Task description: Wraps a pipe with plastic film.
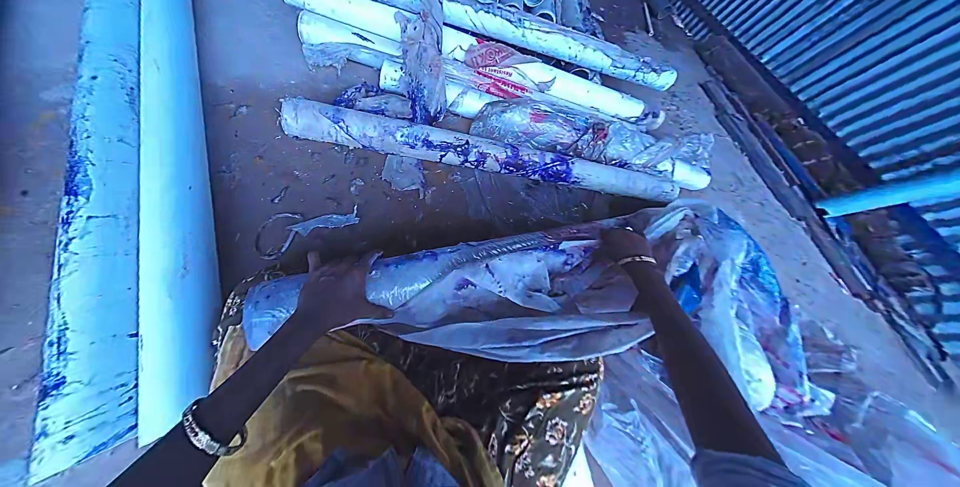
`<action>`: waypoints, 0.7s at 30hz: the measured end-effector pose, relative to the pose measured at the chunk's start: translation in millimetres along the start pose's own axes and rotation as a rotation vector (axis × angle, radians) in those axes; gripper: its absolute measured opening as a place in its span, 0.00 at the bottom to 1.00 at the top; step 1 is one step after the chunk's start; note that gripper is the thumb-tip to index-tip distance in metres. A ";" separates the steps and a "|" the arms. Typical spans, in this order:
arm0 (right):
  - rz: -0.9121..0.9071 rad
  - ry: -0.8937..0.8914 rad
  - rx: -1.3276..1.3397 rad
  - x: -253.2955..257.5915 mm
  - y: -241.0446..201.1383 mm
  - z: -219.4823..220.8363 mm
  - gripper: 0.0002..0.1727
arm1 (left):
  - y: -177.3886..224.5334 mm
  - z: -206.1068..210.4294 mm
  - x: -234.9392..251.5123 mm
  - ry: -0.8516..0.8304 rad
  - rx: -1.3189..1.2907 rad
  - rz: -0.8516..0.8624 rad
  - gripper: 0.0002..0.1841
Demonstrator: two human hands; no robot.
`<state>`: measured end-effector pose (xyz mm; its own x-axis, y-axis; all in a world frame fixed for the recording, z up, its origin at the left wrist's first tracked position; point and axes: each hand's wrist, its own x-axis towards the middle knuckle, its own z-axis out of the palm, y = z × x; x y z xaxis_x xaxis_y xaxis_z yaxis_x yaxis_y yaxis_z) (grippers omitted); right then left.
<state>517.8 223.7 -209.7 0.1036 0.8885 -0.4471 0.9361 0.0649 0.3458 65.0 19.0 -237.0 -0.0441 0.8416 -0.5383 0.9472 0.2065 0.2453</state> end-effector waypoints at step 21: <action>-0.897 0.207 0.364 -143.5 -258.3 -0.1 0.15 | -41.5 -22.4 69.0 -0.134 -0.256 0.123 0.55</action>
<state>261.1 79.4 -234.8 -0.7230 0.6422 -0.2545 0.6885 0.6399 -0.3412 15.5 79.7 -266.3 0.1247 0.7983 -0.5893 0.8314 0.2401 0.5011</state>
